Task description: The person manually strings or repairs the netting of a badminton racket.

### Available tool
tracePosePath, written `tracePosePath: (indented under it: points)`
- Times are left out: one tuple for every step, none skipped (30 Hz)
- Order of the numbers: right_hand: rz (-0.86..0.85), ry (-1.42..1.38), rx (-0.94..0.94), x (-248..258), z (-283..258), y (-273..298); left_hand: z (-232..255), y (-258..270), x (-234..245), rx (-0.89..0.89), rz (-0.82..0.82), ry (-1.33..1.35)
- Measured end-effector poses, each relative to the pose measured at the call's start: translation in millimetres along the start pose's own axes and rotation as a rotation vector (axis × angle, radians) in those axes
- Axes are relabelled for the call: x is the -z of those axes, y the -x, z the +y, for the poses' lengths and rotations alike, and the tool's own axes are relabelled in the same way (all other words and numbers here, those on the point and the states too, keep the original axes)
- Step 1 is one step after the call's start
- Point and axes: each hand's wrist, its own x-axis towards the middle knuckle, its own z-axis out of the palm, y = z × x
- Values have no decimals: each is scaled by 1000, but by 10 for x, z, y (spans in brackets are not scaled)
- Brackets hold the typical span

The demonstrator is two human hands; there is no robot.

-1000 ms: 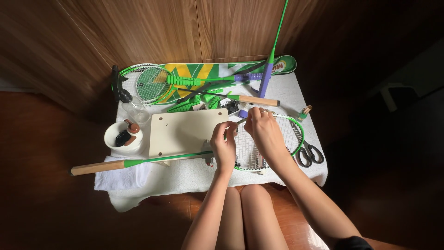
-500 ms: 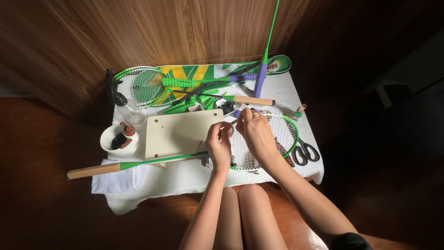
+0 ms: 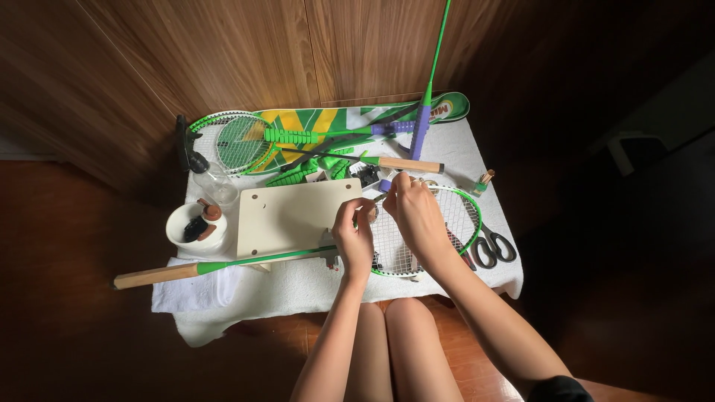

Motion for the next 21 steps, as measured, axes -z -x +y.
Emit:
tracePosePath:
  points:
    - [0, 0, 0, 9, -12, -2, -7, 4, -3, 0, 0, 0]
    - [11, -11, 17, 20, -22, -2, -13, 11, -8, 18, -4, 18]
    - [22, -22, 33, 31, -32, -2, -18, 17, -14, 37, -8, 36]
    - [23, -22, 33, 40, -33, 0, -14, 15, -16, 37, -8, 37]
    - [19, -38, 27, 50, -35, 2, -9, 12, -19, 46, -8, 29]
    - [16, -56, 22, 58, -39, 7, -4, 12, -16, 55, -8, 20]
    - [17, -56, 22, 34, -20, 15, -16, 12, -21, 54, -8, 21]
    - [7, -35, -3, 9, 0, 26, -27, 18, -25, 56, -5, 29]
    - [-2, -15, -28, -16, 20, 36, -39, 22, -28, 57, -2, 37]
    - [-2, -14, -28, 14, 3, 38, -39, 22, -28, 56, -2, 38]
    - [-22, -26, -70, 44, -14, 40, -39, 22, -27, 45, 0, 39]
    - [-42, -38, -113, 71, -34, 48, -38, 28, -21, 34, 2, 39]
    - [-42, -38, -112, 92, -34, 58, -45, 28, -25, 34, 2, 39]
    - [19, -21, -33, 110, -36, 67, -54, 28, -27, 14, 12, 28]
    - [80, -4, 46, 128, -40, 74, -63, 25, -27, -5, 22, 17]
    - [82, -4, 50, 114, -29, 98, -68, 17, -28, -9, 24, 17]
    - [106, -26, 57, 100, -18, 124, -72, 9, -29, 12, 14, 19]
    - [126, -49, 63, 85, -7, 168, -75, 25, -23, 37, 3, 18]
    - [124, -51, 65, 91, -6, 180, -61, 19, -18, 38, 7, 16]
    - [120, -86, 46, 99, -6, 198, -45, 15, -13, 1, 12, -1]
    - [116, -121, 28, 107, -4, 214, -30, 10, -9, -36, 17, -19]
